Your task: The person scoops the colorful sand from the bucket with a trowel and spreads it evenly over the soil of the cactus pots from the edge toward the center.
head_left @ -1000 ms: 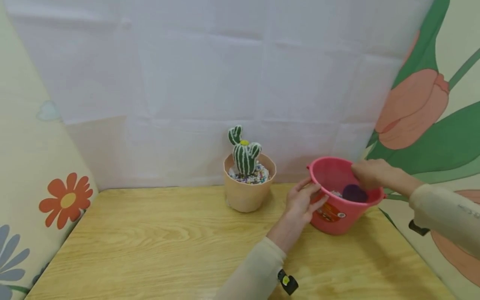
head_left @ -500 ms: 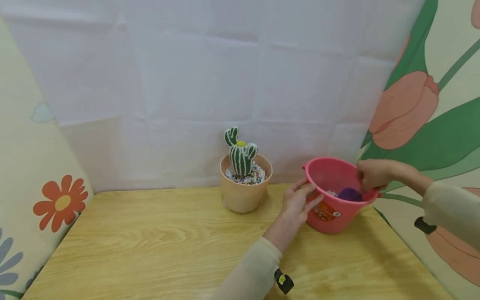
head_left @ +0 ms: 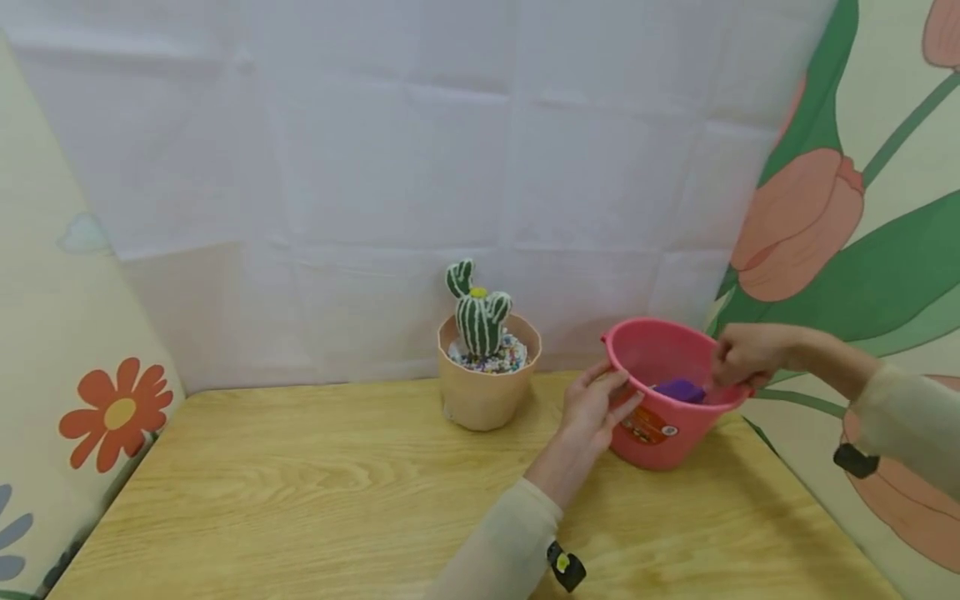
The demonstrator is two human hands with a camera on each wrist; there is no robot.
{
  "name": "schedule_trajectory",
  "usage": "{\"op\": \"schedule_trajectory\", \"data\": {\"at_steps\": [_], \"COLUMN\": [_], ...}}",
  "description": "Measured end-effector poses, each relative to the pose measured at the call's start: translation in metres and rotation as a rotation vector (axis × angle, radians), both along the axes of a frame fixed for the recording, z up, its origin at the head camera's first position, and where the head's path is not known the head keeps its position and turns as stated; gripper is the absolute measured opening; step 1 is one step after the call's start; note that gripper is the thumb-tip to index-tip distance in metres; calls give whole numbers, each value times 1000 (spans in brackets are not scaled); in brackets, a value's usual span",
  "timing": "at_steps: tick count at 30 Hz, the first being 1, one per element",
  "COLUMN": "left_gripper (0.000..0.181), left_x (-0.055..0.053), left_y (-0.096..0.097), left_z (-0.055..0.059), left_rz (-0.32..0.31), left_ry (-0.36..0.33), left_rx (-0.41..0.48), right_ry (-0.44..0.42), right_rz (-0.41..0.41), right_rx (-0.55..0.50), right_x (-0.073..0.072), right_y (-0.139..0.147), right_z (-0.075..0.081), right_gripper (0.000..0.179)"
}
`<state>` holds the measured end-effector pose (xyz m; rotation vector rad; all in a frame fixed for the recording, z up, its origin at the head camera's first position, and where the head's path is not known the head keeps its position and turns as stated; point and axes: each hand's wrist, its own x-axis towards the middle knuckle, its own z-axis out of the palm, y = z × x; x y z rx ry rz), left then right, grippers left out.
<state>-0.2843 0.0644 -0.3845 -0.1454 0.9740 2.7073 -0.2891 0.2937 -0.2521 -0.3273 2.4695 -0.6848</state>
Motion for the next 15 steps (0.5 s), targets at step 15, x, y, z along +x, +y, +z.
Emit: {"op": "schedule_trajectory", "data": {"at_steps": [15], "left_gripper": [35], "left_x": [2], "left_y": [-2], "left_z": [1], "left_rz": [-4], "left_ry": [5], "left_rx": [8], "right_ry": [-235], "right_rz": [-253], "right_rx": [-390], "right_x": [-4], "right_y": [8], "right_z": [-22], "right_gripper": [21]}}
